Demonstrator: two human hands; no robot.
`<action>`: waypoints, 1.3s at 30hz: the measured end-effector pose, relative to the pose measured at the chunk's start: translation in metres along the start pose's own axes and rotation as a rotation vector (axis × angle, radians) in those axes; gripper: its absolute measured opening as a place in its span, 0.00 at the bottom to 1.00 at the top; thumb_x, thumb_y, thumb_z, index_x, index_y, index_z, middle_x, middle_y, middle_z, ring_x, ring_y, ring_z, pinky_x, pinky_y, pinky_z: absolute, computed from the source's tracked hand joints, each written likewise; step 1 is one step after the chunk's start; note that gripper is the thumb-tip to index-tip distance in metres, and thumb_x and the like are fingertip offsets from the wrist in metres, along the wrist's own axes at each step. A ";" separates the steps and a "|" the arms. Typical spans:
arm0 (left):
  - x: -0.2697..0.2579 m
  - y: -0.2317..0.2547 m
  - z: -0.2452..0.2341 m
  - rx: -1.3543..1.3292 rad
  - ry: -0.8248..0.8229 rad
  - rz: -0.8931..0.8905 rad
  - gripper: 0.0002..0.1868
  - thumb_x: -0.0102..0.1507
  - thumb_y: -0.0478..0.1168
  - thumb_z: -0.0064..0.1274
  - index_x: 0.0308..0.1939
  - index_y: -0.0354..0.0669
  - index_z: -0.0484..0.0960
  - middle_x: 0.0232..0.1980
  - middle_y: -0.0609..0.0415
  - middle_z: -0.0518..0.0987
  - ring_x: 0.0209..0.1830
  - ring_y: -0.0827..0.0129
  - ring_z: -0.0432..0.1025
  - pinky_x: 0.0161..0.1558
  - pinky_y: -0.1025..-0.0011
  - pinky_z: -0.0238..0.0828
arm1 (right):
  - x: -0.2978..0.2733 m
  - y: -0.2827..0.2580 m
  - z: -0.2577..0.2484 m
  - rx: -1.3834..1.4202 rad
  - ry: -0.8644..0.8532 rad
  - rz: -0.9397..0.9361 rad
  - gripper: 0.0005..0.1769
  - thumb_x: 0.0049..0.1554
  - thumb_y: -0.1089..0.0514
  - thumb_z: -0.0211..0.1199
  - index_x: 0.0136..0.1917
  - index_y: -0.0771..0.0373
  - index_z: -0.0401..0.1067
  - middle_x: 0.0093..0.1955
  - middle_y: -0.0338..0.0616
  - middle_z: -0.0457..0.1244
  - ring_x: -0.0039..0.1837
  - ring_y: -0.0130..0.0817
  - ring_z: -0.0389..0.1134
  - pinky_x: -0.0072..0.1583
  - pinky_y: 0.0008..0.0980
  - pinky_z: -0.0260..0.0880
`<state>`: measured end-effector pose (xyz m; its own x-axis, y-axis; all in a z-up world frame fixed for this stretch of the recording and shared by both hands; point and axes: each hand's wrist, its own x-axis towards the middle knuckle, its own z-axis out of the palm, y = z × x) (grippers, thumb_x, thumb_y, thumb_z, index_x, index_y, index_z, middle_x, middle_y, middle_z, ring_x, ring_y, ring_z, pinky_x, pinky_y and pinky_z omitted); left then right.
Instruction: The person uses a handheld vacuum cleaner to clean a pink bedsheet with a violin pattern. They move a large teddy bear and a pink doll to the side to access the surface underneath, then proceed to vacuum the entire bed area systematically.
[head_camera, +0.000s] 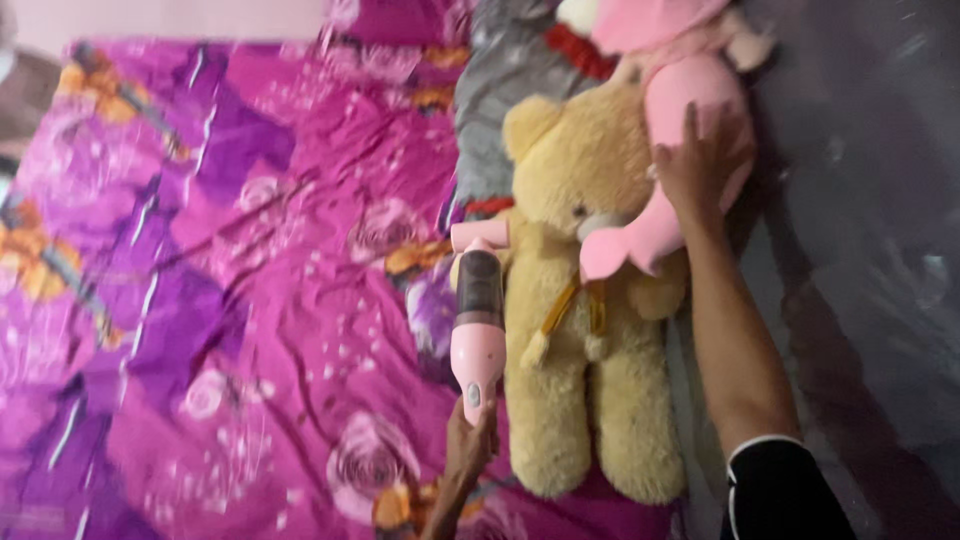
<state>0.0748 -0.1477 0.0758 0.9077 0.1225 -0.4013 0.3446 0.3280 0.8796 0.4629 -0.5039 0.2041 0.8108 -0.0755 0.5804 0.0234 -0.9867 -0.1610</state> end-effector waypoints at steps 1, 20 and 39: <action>-0.007 -0.009 -0.009 0.000 0.023 -0.022 0.14 0.68 0.44 0.53 0.46 0.35 0.73 0.21 0.57 0.71 0.13 0.73 0.64 0.15 0.71 0.60 | -0.014 -0.008 -0.011 0.048 0.021 -0.012 0.38 0.63 0.47 0.67 0.82 0.57 0.61 0.84 0.65 0.46 0.82 0.70 0.40 0.73 0.78 0.37; -0.177 -0.229 -0.223 -0.059 0.262 -0.322 0.27 0.71 0.56 0.48 0.46 0.29 0.75 0.20 0.55 0.70 0.14 0.71 0.63 0.18 0.69 0.59 | -0.456 -0.260 0.137 0.192 -0.776 0.089 0.72 0.40 0.29 0.77 0.85 0.42 0.37 0.82 0.72 0.38 0.80 0.75 0.42 0.71 0.72 0.51; -0.145 -0.171 -0.262 0.040 0.198 -0.353 0.22 0.70 0.56 0.48 0.41 0.37 0.76 0.20 0.59 0.68 0.13 0.74 0.61 0.16 0.71 0.56 | -0.425 -0.093 0.133 -0.110 -0.701 0.037 0.44 0.52 0.58 0.71 0.79 0.42 0.63 0.80 0.47 0.53 0.80 0.55 0.51 0.73 0.70 0.51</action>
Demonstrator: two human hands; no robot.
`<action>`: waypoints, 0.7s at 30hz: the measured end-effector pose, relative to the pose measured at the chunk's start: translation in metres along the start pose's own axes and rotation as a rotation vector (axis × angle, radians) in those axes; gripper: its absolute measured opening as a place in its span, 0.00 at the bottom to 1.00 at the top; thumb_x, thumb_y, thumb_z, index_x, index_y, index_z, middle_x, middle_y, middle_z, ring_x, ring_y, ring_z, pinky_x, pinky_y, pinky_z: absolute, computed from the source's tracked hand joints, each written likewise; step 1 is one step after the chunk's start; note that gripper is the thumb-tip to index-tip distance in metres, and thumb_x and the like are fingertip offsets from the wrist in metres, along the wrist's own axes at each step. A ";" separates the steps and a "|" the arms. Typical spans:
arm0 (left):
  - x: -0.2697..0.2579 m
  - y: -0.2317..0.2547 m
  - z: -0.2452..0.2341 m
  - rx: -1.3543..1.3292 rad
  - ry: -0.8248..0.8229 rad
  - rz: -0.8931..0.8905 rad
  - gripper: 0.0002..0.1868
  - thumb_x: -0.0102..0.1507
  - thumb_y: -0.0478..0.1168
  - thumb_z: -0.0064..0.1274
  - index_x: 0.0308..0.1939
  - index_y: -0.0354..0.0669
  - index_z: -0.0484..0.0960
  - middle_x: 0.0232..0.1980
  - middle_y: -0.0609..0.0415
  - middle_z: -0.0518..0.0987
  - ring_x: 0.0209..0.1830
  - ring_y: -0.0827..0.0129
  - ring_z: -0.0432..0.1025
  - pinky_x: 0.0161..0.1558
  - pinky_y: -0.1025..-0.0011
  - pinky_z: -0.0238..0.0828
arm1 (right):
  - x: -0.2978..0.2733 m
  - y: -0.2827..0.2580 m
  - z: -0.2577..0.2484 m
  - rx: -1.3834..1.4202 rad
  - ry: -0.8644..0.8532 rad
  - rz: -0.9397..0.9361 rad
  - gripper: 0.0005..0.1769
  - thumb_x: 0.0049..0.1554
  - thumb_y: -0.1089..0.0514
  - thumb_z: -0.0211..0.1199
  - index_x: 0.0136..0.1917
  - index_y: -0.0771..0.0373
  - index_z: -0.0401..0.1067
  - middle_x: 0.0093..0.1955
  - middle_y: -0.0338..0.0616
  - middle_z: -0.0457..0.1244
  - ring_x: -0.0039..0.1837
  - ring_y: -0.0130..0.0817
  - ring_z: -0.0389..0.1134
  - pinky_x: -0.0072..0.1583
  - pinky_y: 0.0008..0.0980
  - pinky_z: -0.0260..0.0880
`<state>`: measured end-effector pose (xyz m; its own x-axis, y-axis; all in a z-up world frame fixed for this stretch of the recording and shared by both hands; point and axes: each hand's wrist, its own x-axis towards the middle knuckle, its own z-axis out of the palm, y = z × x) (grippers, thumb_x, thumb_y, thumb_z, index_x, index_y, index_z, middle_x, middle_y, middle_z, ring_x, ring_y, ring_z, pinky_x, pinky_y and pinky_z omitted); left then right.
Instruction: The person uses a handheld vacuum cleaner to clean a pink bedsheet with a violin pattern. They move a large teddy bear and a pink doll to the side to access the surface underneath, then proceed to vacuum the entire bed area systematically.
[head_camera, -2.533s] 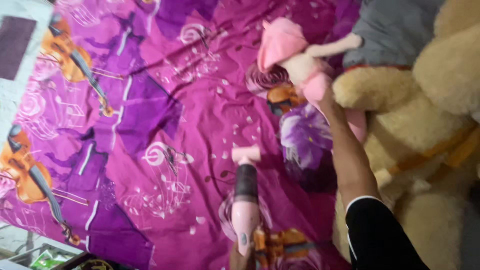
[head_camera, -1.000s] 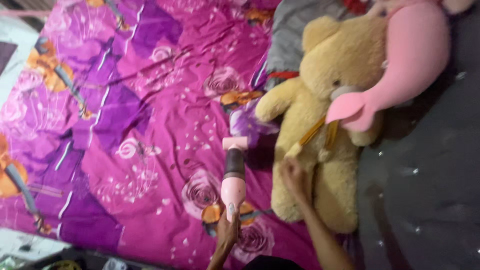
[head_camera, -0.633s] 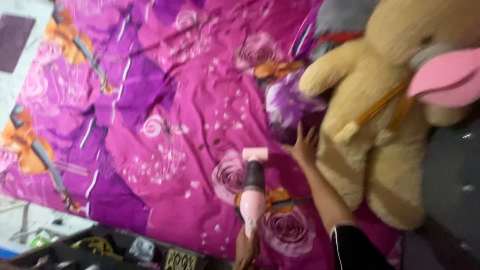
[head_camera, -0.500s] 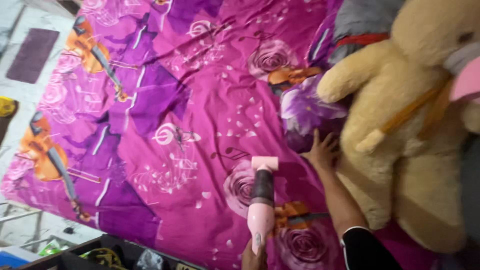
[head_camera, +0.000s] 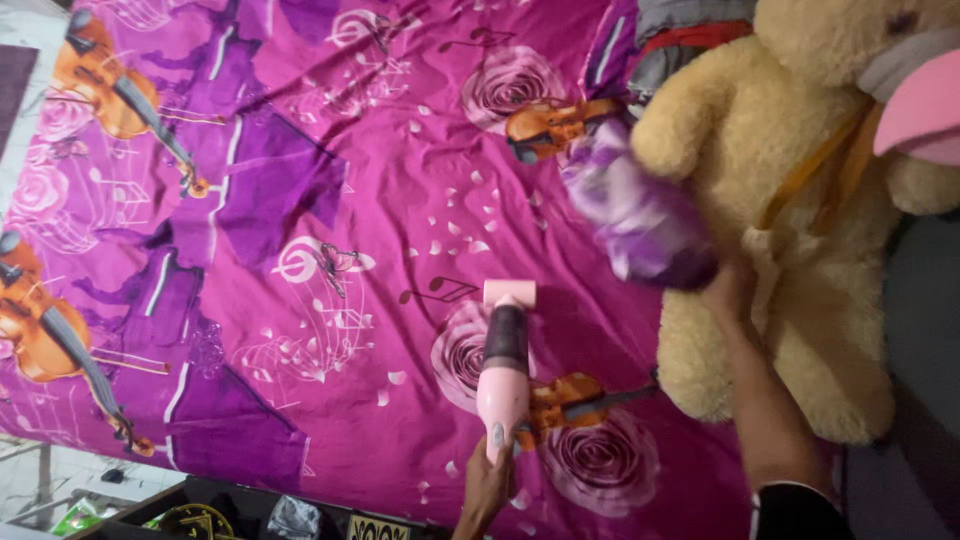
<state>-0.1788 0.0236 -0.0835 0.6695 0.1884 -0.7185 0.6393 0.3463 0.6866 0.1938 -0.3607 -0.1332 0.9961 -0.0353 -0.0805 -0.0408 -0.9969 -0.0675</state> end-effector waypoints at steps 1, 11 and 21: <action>0.004 0.003 0.004 -0.019 -0.011 -0.012 0.22 0.70 0.55 0.49 0.41 0.37 0.75 0.20 0.58 0.68 0.13 0.73 0.62 0.16 0.69 0.57 | -0.017 0.009 0.000 -0.094 -0.032 -0.105 0.44 0.51 0.59 0.71 0.79 0.41 0.64 0.81 0.46 0.51 0.81 0.55 0.49 0.73 0.71 0.50; 0.058 0.022 0.051 0.034 -0.100 0.075 0.25 0.73 0.56 0.43 0.41 0.38 0.81 0.20 0.61 0.68 0.13 0.78 0.60 0.16 0.74 0.53 | -0.046 -0.072 -0.058 0.069 -0.350 -0.399 0.77 0.32 0.35 0.85 0.83 0.37 0.38 0.87 0.57 0.25 0.85 0.65 0.24 0.69 0.88 0.28; 0.021 0.059 0.047 0.006 0.006 0.046 0.18 0.66 0.48 0.47 0.60 0.55 0.70 0.18 0.59 0.69 0.11 0.75 0.61 0.14 0.72 0.56 | -0.039 -0.118 0.067 -0.122 0.044 -0.372 0.45 0.52 0.50 0.74 0.77 0.41 0.55 0.79 0.56 0.45 0.76 0.66 0.47 0.64 0.76 0.54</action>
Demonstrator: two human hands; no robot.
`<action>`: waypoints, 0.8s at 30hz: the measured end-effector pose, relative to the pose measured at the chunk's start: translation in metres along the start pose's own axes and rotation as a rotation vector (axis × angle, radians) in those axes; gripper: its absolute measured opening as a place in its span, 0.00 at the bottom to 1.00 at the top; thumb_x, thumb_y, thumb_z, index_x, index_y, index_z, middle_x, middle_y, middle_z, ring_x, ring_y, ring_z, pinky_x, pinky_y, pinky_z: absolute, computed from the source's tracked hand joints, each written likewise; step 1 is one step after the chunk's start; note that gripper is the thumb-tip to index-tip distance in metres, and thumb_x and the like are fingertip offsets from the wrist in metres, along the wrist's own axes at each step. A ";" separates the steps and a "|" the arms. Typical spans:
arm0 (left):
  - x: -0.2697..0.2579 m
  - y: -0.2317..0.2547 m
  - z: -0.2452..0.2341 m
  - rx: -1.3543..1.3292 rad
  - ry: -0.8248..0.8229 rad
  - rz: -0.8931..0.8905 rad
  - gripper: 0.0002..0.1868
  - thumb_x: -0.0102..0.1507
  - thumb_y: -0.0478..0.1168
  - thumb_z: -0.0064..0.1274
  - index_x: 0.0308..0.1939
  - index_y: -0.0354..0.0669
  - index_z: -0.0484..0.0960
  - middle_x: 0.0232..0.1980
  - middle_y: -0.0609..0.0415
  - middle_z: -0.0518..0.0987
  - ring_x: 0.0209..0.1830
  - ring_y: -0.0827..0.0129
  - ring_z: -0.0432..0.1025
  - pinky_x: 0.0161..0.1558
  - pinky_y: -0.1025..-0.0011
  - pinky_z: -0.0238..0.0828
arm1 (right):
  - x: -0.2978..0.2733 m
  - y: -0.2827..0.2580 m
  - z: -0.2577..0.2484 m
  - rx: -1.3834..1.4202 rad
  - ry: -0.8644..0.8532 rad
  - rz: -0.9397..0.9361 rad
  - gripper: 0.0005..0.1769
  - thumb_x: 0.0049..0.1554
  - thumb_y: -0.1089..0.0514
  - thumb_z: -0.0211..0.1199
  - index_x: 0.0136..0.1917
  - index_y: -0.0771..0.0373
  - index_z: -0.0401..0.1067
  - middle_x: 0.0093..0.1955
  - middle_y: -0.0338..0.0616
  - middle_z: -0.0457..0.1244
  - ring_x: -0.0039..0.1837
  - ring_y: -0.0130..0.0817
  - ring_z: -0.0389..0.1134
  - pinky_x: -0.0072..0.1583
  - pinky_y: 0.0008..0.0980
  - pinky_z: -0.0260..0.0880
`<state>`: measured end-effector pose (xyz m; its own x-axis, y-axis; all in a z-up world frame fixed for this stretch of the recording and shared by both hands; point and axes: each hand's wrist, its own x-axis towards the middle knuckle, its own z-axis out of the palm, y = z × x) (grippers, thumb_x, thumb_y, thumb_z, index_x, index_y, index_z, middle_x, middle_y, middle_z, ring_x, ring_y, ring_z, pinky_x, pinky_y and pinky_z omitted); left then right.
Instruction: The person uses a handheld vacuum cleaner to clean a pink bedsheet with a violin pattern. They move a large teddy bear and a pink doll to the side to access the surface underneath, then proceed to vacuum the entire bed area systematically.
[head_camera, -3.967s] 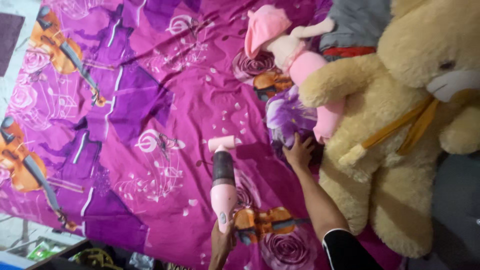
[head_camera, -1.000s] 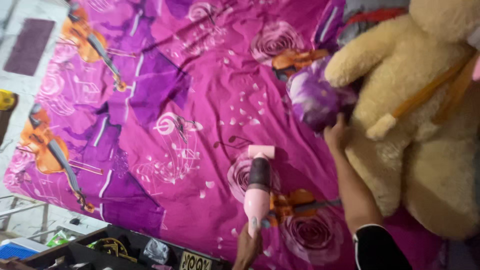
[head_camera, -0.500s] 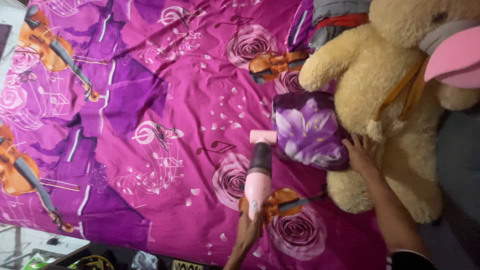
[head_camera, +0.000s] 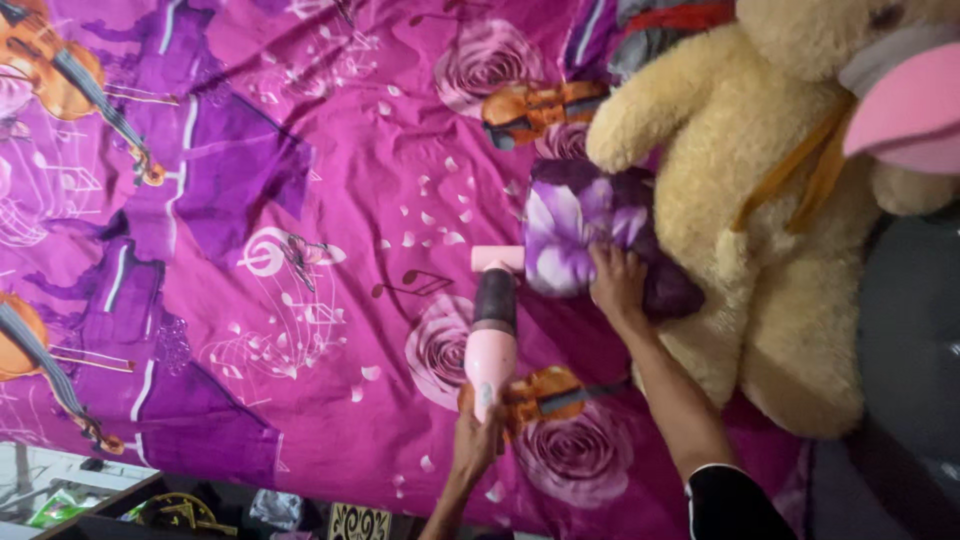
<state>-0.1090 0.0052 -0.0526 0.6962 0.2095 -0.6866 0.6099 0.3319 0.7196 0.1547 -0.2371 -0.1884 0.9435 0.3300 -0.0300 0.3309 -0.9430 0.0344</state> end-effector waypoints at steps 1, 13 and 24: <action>0.001 -0.007 -0.007 0.025 0.013 -0.010 0.24 0.66 0.47 0.47 0.66 0.62 0.65 0.18 0.59 0.69 0.11 0.75 0.61 0.14 0.71 0.57 | -0.005 0.008 -0.007 0.035 0.012 0.015 0.44 0.52 0.51 0.74 0.77 0.43 0.56 0.78 0.56 0.47 0.75 0.66 0.48 0.64 0.75 0.55; -0.037 -0.033 -0.024 0.041 -0.002 -0.127 0.18 0.69 0.50 0.50 0.42 0.36 0.73 0.19 0.57 0.68 0.11 0.71 0.61 0.14 0.69 0.55 | -0.201 0.105 -0.291 0.348 0.461 0.371 0.27 0.57 0.56 0.74 0.67 0.61 0.69 0.65 0.57 0.62 0.66 0.60 0.64 0.63 0.55 0.65; -0.037 -0.045 0.075 0.161 -0.072 0.025 0.16 0.68 0.52 0.50 0.46 0.43 0.75 0.19 0.59 0.70 0.13 0.76 0.64 0.16 0.72 0.60 | -0.113 0.099 -0.110 0.341 -0.141 0.513 0.54 0.46 0.36 0.76 0.79 0.47 0.54 0.79 0.61 0.49 0.75 0.69 0.49 0.62 0.73 0.55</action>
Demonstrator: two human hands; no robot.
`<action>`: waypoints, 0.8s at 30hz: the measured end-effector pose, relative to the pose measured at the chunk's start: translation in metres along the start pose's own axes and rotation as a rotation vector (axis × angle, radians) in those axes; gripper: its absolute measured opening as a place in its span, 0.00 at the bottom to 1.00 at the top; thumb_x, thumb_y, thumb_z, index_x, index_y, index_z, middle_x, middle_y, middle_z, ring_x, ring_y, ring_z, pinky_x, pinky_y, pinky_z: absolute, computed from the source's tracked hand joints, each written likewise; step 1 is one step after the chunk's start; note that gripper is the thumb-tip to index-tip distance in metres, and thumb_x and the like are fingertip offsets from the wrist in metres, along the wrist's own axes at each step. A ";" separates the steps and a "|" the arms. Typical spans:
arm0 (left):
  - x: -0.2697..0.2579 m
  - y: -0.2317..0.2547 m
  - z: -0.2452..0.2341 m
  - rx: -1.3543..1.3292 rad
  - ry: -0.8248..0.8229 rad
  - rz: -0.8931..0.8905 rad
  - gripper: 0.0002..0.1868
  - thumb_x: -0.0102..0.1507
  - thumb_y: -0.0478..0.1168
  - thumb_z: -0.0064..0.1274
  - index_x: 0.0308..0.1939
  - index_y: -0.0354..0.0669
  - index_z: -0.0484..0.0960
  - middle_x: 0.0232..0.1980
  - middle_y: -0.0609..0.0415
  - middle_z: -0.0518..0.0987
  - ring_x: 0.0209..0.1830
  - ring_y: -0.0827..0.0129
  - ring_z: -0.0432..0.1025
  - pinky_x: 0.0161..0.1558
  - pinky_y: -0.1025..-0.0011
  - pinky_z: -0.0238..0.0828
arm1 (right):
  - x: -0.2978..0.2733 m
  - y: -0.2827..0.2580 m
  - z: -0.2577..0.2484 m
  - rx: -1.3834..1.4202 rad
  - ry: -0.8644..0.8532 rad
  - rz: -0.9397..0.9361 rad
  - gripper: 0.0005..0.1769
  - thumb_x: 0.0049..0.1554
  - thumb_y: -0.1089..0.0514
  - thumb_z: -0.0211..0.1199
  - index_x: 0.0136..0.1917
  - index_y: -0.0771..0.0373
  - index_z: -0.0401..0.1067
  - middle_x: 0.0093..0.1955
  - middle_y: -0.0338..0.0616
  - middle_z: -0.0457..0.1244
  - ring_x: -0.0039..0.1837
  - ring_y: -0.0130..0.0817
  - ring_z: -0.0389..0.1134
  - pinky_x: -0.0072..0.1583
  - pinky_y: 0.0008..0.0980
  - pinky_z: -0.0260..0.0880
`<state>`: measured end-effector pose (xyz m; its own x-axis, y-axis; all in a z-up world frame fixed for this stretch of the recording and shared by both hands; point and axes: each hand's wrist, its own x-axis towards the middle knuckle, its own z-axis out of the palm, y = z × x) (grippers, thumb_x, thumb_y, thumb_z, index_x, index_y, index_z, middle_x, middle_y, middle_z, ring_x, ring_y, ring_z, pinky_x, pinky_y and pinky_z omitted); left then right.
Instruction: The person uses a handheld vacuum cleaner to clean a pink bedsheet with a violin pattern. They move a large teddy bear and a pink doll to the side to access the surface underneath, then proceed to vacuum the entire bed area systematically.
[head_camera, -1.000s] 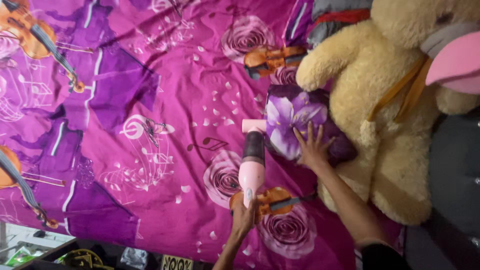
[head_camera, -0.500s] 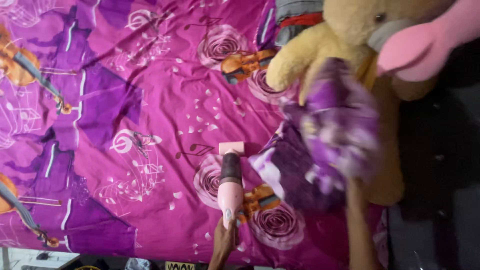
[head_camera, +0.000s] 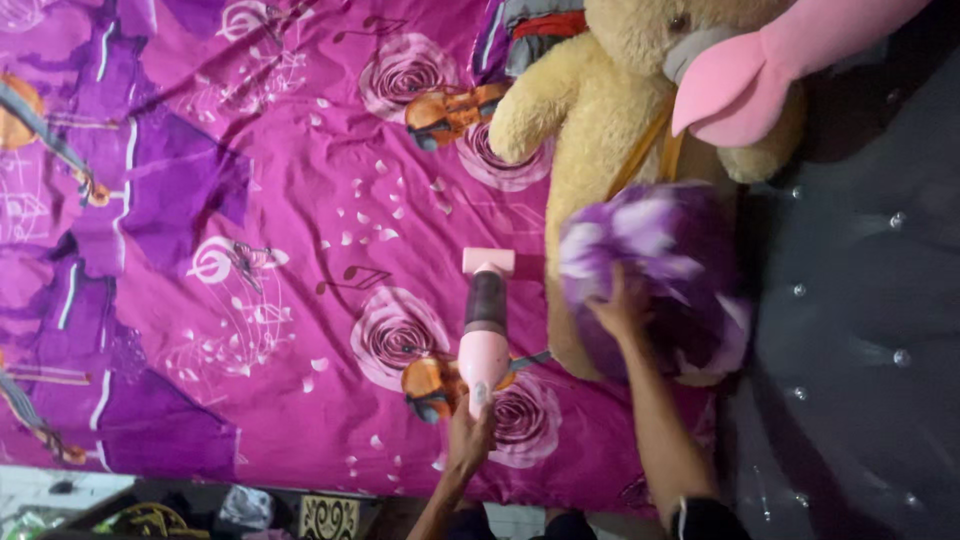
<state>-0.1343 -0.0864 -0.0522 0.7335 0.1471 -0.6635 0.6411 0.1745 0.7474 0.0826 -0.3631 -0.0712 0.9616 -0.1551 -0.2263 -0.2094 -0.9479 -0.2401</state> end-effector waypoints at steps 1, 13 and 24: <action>-0.001 -0.004 0.008 0.093 0.032 0.005 0.15 0.67 0.52 0.50 0.48 0.46 0.74 0.18 0.60 0.71 0.12 0.76 0.64 0.15 0.72 0.61 | 0.004 -0.006 0.013 -0.028 -0.096 0.037 0.60 0.44 0.33 0.76 0.81 0.43 0.50 0.82 0.62 0.45 0.78 0.71 0.45 0.62 0.77 0.52; 0.120 -0.009 0.079 0.280 0.011 0.237 0.28 0.70 0.56 0.49 0.59 0.32 0.74 0.27 0.39 0.77 0.21 0.55 0.71 0.23 0.58 0.66 | -0.142 0.069 -0.027 0.289 0.415 -0.345 0.32 0.61 0.52 0.62 0.75 0.64 0.62 0.69 0.62 0.62 0.70 0.60 0.63 0.69 0.55 0.62; 0.085 0.003 0.075 0.201 0.040 0.317 0.26 0.71 0.52 0.46 0.59 0.30 0.71 0.31 0.44 0.76 0.28 0.60 0.71 0.32 0.56 0.69 | -0.203 -0.016 0.104 1.071 -0.118 0.122 0.39 0.64 0.46 0.56 0.83 0.55 0.49 0.61 0.54 0.69 0.61 0.36 0.72 0.60 0.32 0.71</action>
